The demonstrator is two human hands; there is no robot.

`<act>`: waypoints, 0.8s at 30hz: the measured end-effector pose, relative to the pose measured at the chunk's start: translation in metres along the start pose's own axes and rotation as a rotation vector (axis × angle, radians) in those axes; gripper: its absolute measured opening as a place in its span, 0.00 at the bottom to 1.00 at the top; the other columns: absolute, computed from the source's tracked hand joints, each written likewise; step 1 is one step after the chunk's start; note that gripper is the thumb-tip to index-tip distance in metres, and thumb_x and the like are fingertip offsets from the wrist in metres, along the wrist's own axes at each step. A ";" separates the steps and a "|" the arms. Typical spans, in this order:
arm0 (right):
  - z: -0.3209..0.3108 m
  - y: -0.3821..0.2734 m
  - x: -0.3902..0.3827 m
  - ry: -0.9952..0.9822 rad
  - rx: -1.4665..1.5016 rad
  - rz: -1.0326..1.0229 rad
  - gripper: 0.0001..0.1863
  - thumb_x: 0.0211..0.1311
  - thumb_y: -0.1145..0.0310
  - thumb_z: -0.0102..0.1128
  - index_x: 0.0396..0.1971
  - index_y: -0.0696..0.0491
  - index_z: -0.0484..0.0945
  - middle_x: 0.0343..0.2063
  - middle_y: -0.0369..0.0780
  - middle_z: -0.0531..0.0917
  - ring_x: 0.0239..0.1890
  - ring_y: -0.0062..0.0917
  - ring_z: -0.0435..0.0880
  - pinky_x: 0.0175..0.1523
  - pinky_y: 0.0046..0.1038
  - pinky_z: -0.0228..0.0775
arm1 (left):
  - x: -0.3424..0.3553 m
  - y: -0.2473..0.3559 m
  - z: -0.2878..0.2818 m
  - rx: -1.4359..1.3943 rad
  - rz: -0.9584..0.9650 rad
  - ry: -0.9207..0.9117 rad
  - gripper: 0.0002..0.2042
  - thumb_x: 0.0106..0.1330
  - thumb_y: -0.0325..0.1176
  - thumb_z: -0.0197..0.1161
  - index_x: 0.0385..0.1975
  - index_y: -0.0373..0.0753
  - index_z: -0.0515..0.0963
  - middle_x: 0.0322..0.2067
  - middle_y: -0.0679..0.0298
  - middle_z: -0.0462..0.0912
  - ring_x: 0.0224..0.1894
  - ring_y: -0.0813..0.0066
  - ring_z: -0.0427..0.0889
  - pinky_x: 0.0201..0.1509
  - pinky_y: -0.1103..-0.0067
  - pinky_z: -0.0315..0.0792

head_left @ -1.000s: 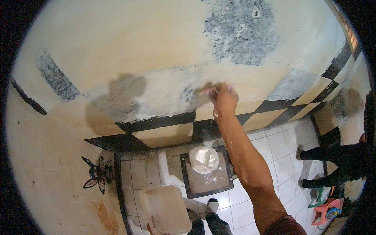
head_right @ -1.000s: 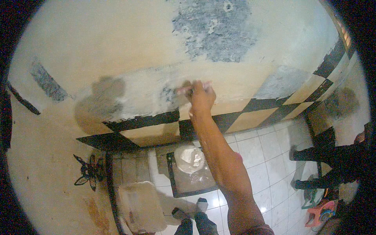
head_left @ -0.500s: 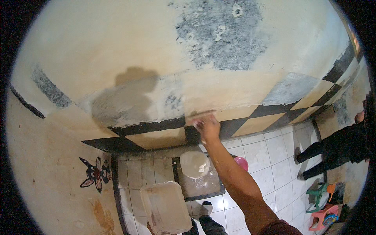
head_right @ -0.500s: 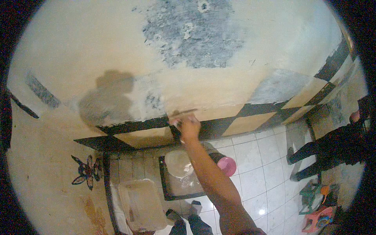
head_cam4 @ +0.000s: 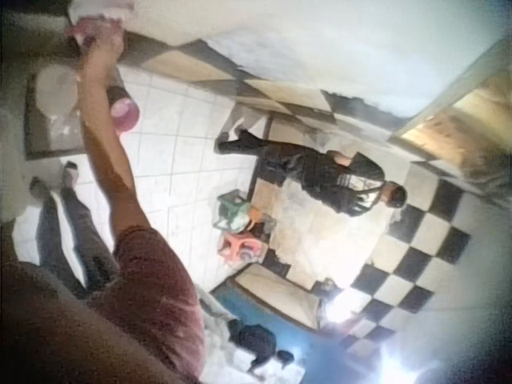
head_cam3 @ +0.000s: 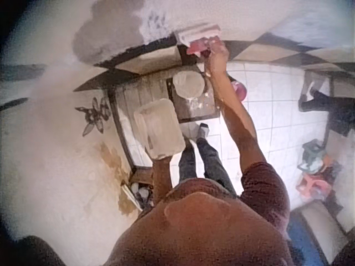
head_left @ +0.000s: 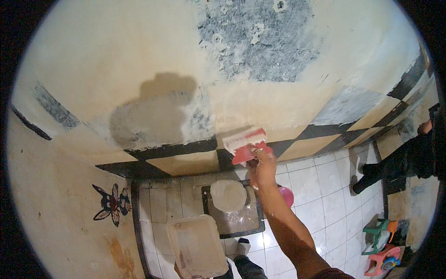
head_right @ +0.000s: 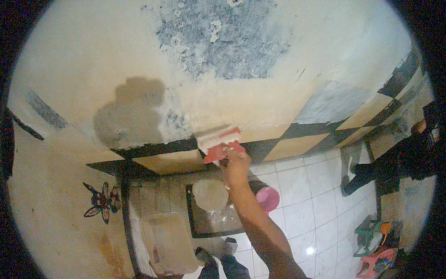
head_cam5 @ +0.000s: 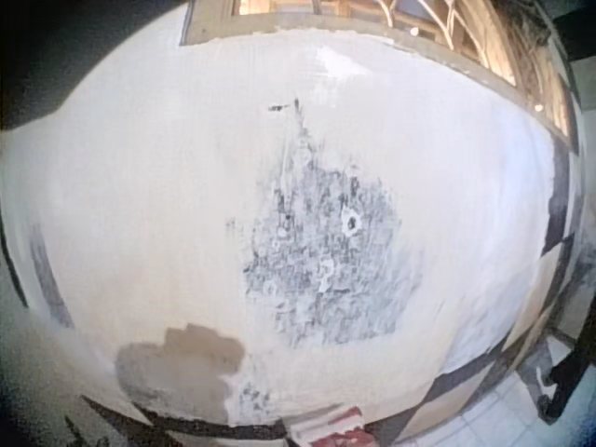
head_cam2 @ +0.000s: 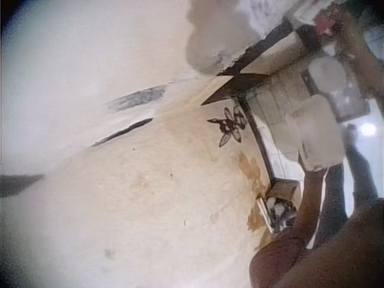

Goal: The person applies plaster to a wall using a putty knife, taking the plaster from a small container.

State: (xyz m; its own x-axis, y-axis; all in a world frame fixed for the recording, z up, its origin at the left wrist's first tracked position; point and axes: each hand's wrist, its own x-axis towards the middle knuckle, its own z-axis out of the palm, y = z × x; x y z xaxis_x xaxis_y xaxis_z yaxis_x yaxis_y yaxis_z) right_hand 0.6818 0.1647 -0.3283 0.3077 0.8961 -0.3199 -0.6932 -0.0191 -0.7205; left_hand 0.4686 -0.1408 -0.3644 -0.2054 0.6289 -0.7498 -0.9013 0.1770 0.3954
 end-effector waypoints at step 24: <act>0.021 -0.034 0.078 -0.029 -0.298 0.013 0.12 0.64 0.63 0.54 0.30 0.58 0.76 0.24 0.39 0.77 0.23 0.26 0.77 0.33 0.27 0.74 | -0.007 -0.014 0.052 0.101 0.026 -0.020 0.39 0.56 0.63 0.55 0.66 0.52 0.58 0.65 0.56 0.61 0.65 0.49 0.62 0.64 0.48 0.60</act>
State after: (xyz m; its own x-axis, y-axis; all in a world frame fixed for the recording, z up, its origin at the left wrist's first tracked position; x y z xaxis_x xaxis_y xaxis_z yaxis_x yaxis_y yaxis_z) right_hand 0.7157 0.2450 -0.3157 0.2785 0.9071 -0.3156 -0.4737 -0.1561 -0.8667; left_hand 0.5024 -0.1084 -0.3378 -0.2195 0.6491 -0.7284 -0.8526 0.2352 0.4666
